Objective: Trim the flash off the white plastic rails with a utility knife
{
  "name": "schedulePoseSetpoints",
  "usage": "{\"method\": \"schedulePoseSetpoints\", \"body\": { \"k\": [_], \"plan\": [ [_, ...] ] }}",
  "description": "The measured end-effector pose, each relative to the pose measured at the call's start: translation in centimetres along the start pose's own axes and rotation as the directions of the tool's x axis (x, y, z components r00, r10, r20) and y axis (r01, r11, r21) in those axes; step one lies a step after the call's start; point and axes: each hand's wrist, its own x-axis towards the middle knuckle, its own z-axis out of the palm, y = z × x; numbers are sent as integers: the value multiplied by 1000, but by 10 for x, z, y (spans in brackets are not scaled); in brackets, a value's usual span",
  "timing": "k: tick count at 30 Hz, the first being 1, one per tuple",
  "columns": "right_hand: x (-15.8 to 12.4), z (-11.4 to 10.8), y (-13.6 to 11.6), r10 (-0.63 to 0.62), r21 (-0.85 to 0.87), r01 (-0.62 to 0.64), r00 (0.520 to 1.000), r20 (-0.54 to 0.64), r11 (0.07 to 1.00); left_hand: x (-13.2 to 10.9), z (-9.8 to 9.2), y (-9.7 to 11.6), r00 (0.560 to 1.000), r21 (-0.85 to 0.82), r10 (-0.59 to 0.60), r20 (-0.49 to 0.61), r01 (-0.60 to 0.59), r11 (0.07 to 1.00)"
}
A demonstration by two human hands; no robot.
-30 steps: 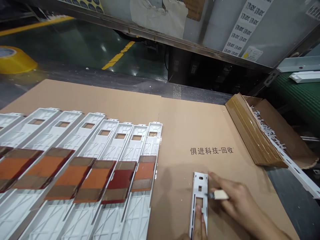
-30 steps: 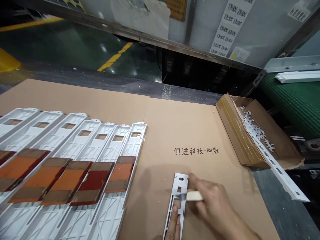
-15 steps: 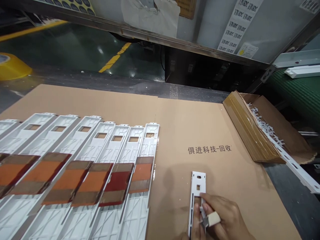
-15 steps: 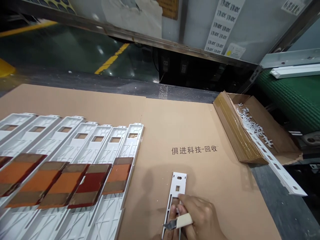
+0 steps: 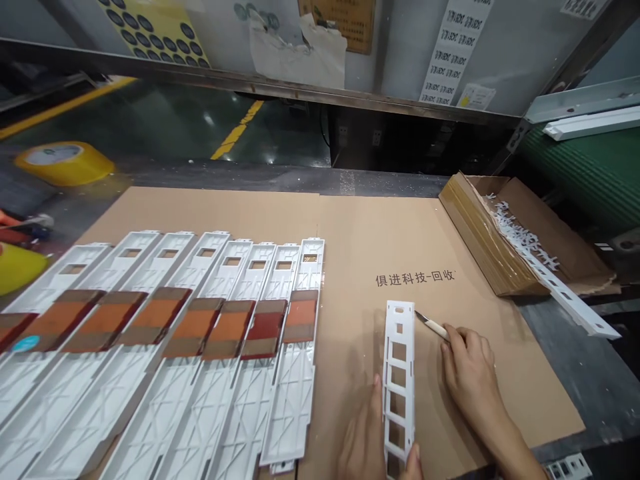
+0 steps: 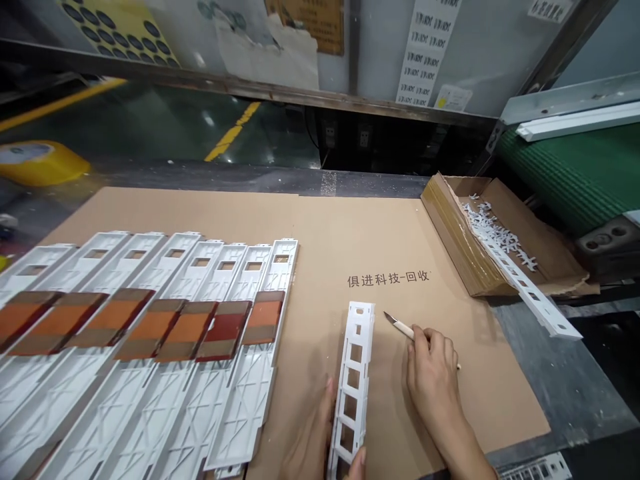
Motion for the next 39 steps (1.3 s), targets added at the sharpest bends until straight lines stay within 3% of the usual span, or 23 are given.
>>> {"method": "schedulePoseSetpoints", "body": {
  "k": [4,6,7,8,10,12,14,16,21,23,33,39],
  "plan": [
    [-13,-10,-7,26,121,-26,1000,-5,992,4,-6,4,994,-287,-104,39,111,952],
    [-26,-19,-15,30,286,-53,996,85,957,11,-10,7,961,-490,-225,161,276,827],
    [-35,-24,-21,39,427,-121,980,195,896,15,-12,9,928,-569,-282,244,373,733],
    [-44,-29,-28,31,577,-234,940,339,782,20,-15,12,889,-622,-324,323,458,635],
    [-64,-38,-44,-96,745,-519,791,605,420,31,-20,19,827,-676,-375,418,559,480],
    [-82,-45,-59,-244,708,-698,672,699,106,41,-23,26,802,-711,-413,433,585,391],
    [-95,-50,-71,-269,649,-757,643,717,-79,46,-23,31,793,-752,-431,430,579,315],
    [-101,-53,-78,-224,618,-765,644,732,-180,47,-22,34,783,-779,-440,440,577,247],
    [-109,-60,-81,-177,624,-740,668,722,-250,45,-23,41,706,-770,-570,421,610,186],
    [-112,-62,-81,-170,630,-733,676,717,-257,44,-25,44,695,-769,-577,430,616,168],
    [-133,-71,-80,-103,663,-686,714,693,-300,37,-23,56,746,-818,-509,429,560,133],
    [-147,-77,-69,37,764,-612,775,631,-202,32,-16,67,780,-834,-470,413,531,147]
  ]
}}
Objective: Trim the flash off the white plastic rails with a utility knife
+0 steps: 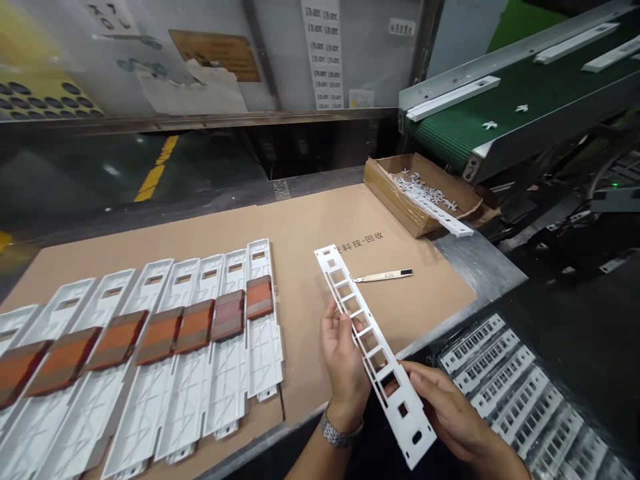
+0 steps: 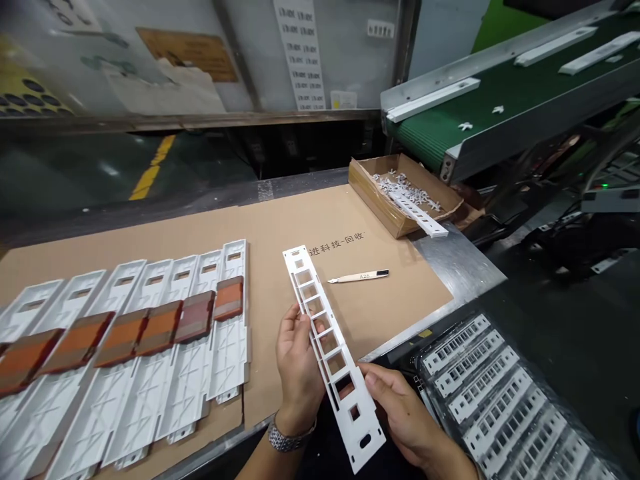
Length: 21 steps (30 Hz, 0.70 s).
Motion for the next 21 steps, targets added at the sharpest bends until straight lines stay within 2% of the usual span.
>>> {"method": "schedulePoseSetpoints", "body": {
  "k": [3,5,7,10,11,13,14,15,16,17,19,21],
  "plan": [
    [-10,-10,2,-77,-126,71,996,-39,989,-5,8,-5,999,7,8,36,-8,1000],
    [-19,-17,5,-149,-293,116,984,-94,949,-10,14,-11,998,10,21,56,-22,1000],
    [-30,-25,9,-279,-541,154,948,-156,827,-17,19,-22,997,4,48,66,-49,999],
    [-46,-37,29,-458,-823,133,874,-165,552,-32,23,-44,990,-1,78,120,-78,997],
    [-51,-42,41,-481,-850,110,858,-181,516,-37,22,-52,981,14,81,173,-85,996],
    [-57,-57,71,-511,-826,56,808,-292,561,-47,17,-65,942,90,92,321,-128,988],
    [-59,-69,88,-532,-792,23,753,-388,610,-50,15,-69,908,149,105,406,-179,972],
    [-61,-83,105,-560,-760,-15,666,-493,650,-52,12,-72,874,212,121,471,-246,946],
    [-63,-99,122,-573,-714,-89,532,-623,694,-53,10,-74,851,262,144,506,-311,914],
    [-67,-118,136,-563,-669,-152,424,-709,728,-52,7,-75,833,291,165,528,-360,886],
    [-79,-157,158,-517,-562,-251,226,-826,788,-50,4,-74,835,319,203,511,-403,858],
    [-96,-196,172,-441,-428,-344,42,-896,836,-44,-1,-72,859,345,226,458,-407,846]
  ]
}}
